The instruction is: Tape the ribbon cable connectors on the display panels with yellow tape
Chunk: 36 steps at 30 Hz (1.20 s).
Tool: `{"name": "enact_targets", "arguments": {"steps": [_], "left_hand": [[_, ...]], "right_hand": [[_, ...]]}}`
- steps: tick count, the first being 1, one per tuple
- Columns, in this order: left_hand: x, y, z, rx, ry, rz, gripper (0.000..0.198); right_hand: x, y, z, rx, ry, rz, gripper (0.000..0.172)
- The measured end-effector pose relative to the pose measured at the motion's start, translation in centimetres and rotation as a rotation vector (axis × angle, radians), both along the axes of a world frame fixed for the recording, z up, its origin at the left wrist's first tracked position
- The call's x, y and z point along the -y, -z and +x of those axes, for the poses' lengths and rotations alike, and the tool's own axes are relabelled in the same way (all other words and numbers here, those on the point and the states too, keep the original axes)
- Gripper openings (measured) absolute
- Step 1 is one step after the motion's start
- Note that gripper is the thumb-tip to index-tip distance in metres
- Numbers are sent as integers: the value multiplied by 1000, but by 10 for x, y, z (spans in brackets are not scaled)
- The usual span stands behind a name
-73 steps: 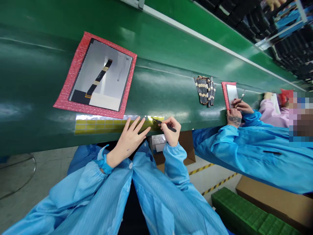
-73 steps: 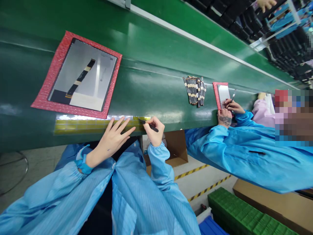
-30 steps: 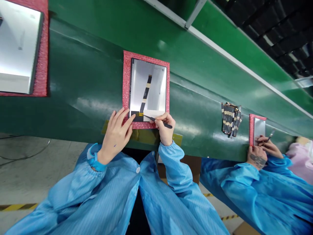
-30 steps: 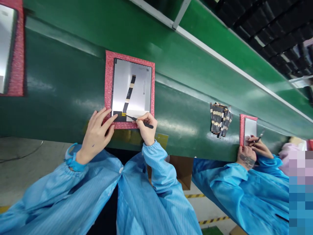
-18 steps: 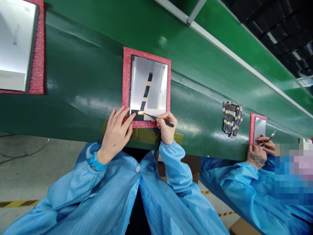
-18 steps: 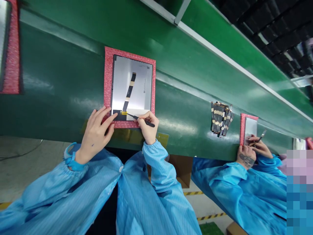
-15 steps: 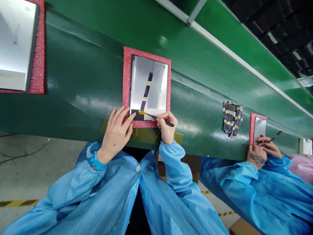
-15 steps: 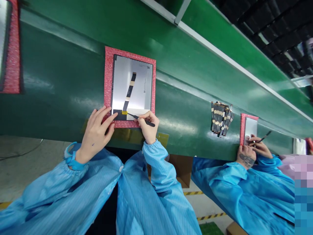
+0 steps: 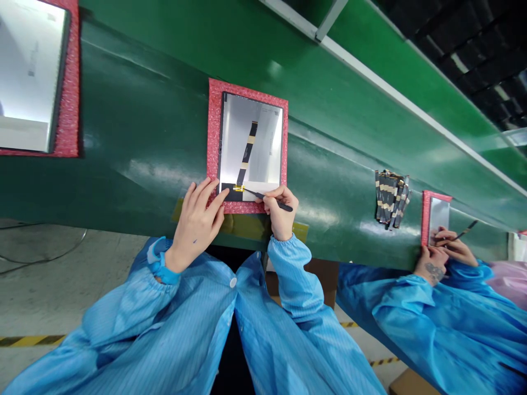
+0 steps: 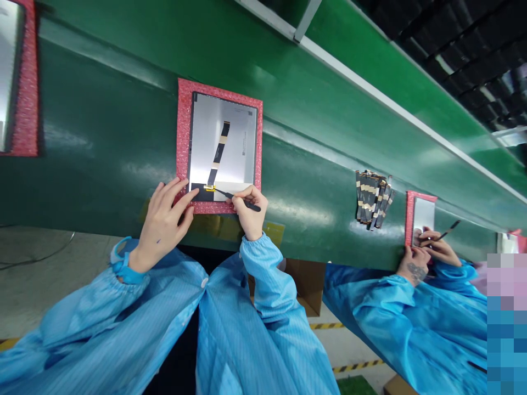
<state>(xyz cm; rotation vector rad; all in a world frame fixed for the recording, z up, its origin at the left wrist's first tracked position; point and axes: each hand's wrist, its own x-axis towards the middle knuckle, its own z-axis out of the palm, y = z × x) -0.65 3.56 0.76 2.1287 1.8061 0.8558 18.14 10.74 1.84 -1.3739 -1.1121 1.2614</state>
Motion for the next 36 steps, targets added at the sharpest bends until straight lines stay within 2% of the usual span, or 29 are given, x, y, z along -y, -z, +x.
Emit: {"name": "enact_targets", "arguments": {"steps": [5,10,15,20,25,30,36], "left_hand": [[-2,-1,3,39,-1,35,50],[-10,-2,10,5,154,46,61],[-14,-5,18,-85,104,28,51],[-16,-5,25,-146,64,-7,50],[-13,1,24,-130,90,-38,54],[-4,7,22,-100,108,-9,57],[0,10,23,-12,13,9,62]], "right_hand": [[1,0,0,-1,-7,0,11],[1,-2,-3,3,10,10,11],[2,-5,-4,54,28,52,11],[7,-23,25,166,233,237,11],[21,-33,55,147,303,307,16],[36,-20,66,165,379,234,16],[39,5,70,156,463,160,16]]}}
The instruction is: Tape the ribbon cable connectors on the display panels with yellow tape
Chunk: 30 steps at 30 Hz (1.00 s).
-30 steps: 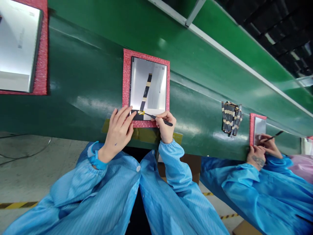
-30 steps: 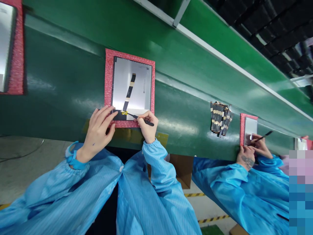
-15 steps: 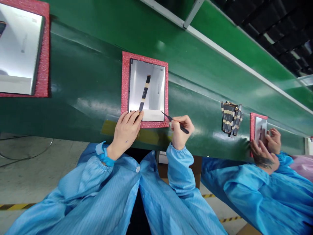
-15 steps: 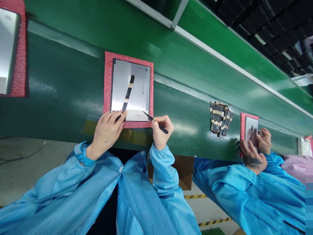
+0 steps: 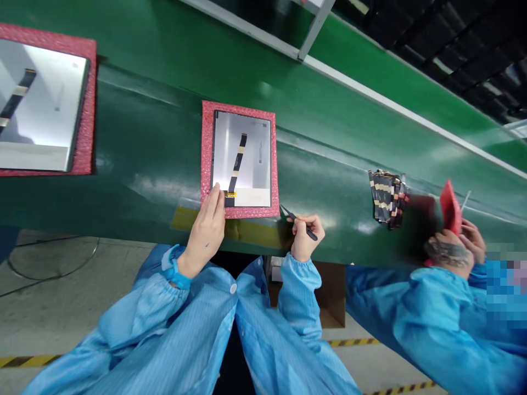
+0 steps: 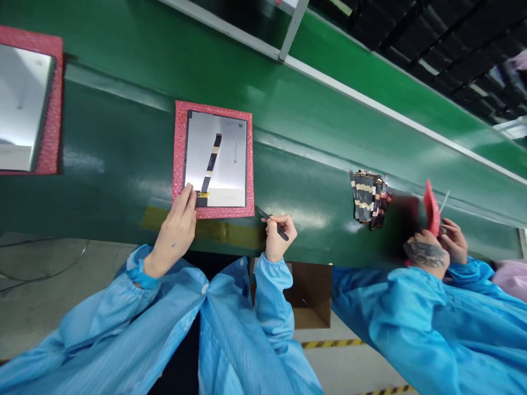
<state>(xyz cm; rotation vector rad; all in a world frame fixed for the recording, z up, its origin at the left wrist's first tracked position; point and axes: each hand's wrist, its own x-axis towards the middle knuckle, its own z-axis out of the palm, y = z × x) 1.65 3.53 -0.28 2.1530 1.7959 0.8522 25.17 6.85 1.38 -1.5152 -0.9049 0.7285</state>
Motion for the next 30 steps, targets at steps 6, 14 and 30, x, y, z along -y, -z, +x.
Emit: {"name": "enact_targets", "arguments": {"steps": [6,14,30], "left_hand": [[-29,-15,-24,41,-342,34,39],[-62,-12,-33,227,-351,-67,25],[-77,-48,-150,954,-685,27,45]], "right_hand": [[-2,8,2,-38,6,46,16],[16,-7,-18,59,-206,65,17],[32,-34,-17,90,-354,261,15]]}}
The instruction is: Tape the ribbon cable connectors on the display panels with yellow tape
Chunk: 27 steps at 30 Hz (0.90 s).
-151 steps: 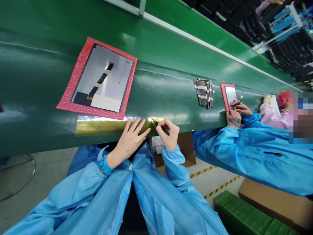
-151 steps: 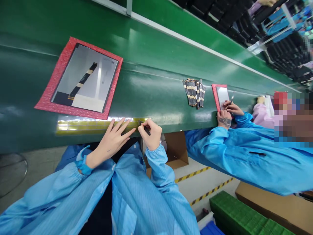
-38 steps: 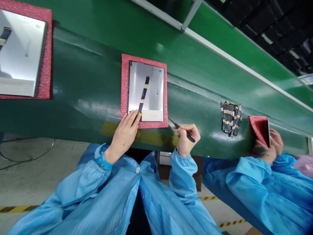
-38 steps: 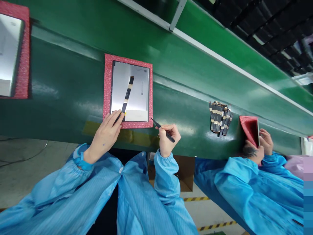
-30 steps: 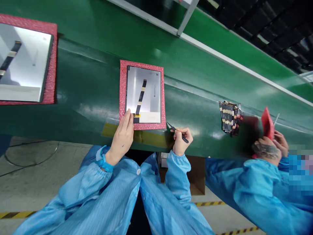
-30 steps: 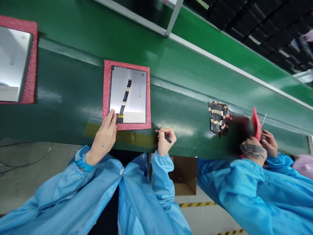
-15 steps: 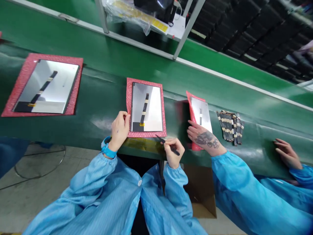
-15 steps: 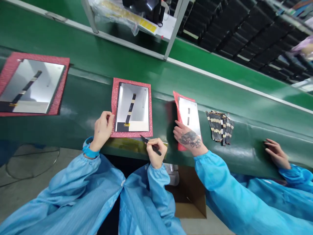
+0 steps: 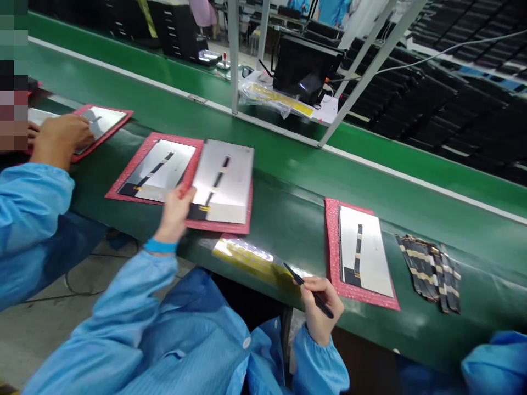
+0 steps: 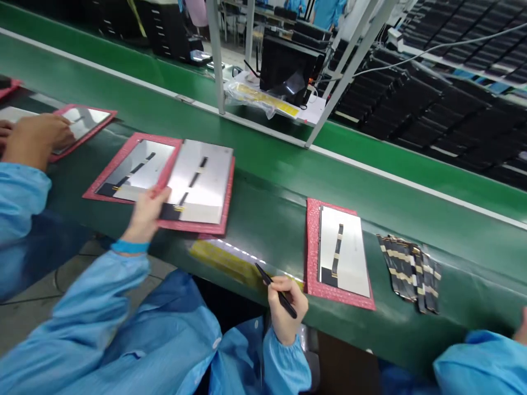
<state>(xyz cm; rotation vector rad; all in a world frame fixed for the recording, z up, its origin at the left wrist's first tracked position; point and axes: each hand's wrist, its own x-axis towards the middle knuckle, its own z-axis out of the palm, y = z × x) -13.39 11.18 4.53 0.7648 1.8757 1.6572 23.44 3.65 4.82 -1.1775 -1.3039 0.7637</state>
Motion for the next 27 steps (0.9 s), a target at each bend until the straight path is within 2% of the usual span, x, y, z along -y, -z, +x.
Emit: {"name": "enact_targets", "arguments": {"steps": [3,5,7,8,10,12,15,17,19,20,21,23,25,27], "left_hand": [[6,-19,-93,-78,-115,-82,35],[7,-31,-138,-142,-140,-134,33],[6,-41,-162,-256,-172,-190,33],[4,-46,-165,-371,-190,-212,34],[-6,-56,-152,-651,-175,-239,40],[-23,-65,-114,-847,-15,-255,49],[-56,-64,-16,-775,434,-279,42],[-74,-53,64,-657,847,-295,31],[-83,-36,144,-541,1141,-312,23],[-84,-27,181,-496,1242,-324,20],[-84,-18,214,-463,1306,-330,20],[-83,-3,268,-431,1351,-327,24],[-82,7,304,-425,1314,-314,28],[-82,12,324,-411,1246,-313,27]], "right_hand": [[3,7,15,1,53,27,16],[5,13,25,-16,88,16,17],[6,19,35,-37,137,-2,19],[7,22,40,-47,170,-12,20],[9,27,49,-68,239,-26,20],[10,30,56,-98,314,-16,19],[15,26,61,-140,379,22,17],[21,21,61,-155,359,31,16],[28,14,60,-155,350,44,15],[31,12,60,-158,344,45,15],[35,10,61,-160,345,46,15],[43,8,64,-155,363,42,15],[54,8,70,-152,394,33,16],[64,11,78,-156,427,29,16]]}}
